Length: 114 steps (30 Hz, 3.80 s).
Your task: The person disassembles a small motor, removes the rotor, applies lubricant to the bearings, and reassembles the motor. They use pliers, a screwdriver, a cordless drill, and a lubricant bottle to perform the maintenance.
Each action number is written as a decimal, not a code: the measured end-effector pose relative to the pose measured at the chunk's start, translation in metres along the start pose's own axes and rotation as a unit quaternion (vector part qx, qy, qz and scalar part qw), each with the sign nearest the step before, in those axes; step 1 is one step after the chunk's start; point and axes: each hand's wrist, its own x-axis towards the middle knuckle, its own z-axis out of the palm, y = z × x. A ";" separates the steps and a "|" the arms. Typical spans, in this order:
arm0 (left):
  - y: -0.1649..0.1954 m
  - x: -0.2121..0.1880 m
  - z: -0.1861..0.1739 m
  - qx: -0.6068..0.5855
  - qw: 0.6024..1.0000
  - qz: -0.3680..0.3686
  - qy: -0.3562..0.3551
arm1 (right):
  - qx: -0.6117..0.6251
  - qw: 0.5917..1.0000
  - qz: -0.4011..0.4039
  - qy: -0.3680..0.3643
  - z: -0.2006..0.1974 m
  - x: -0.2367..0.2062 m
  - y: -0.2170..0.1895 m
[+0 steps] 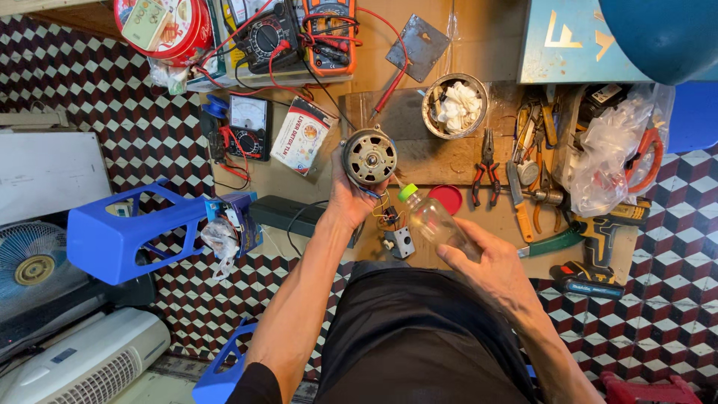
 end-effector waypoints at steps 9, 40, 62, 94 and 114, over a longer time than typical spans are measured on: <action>0.002 0.001 -0.002 0.054 0.997 -0.038 -0.029 | 0.039 0.998 0.051 -0.018 0.004 0.003 -0.025; 0.019 0.002 -0.013 0.145 0.983 -0.029 -0.106 | -0.065 0.989 0.110 -0.070 -0.014 -0.001 -0.036; 0.016 0.004 -0.013 0.201 0.978 0.027 -0.041 | -0.105 0.979 0.159 -0.071 -0.011 0.002 -0.035; 0.006 0.001 -0.009 0.165 0.983 0.071 -0.024 | -0.033 0.988 0.144 -0.040 -0.008 0.000 -0.037; -0.016 -0.023 -0.008 0.064 0.988 0.138 -0.038 | 0.242 0.968 0.050 -0.047 -0.035 -0.003 0.034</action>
